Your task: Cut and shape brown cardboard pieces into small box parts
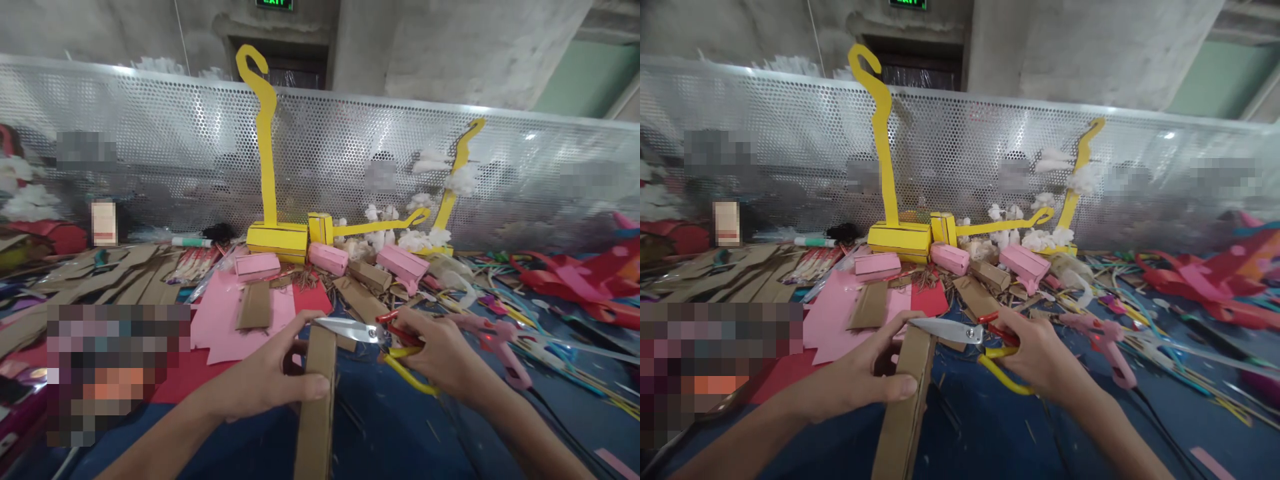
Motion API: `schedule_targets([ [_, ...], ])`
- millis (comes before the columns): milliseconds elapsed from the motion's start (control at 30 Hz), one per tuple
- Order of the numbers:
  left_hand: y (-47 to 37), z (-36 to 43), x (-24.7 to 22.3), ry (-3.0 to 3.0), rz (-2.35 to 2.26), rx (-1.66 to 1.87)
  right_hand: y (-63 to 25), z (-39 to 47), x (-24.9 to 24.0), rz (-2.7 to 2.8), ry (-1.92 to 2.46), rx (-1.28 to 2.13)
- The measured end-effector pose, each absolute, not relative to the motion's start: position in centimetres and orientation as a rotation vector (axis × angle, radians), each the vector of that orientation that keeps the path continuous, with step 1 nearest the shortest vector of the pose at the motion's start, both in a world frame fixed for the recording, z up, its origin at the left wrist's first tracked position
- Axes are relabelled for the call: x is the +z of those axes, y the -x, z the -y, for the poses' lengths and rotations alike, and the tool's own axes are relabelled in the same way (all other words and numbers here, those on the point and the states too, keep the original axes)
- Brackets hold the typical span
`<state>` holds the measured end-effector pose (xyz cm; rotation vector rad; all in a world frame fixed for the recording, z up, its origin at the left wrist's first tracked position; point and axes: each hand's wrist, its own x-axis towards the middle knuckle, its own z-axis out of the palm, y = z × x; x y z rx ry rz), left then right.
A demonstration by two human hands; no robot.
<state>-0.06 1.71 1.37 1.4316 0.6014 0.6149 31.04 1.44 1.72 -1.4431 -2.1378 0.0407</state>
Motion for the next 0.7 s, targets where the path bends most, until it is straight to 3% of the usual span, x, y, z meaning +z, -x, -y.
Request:
schedule_targets([
  [167,0.1,-1.8,1.5,-1.423,-0.579,0.617,-30.4,-2.0,1.4,1.977,1.503,0.153],
  [533,0.1,-1.6,1.7,-1.596,-0.635,0.649,-29.6,-1.2,2.6,2.106,1.363,0.066],
  [700,0.1,-1.7,1.5,-1.521,-0.604,0.766,-30.2,-2.5,1.8,1.875,1.438,0.093],
])
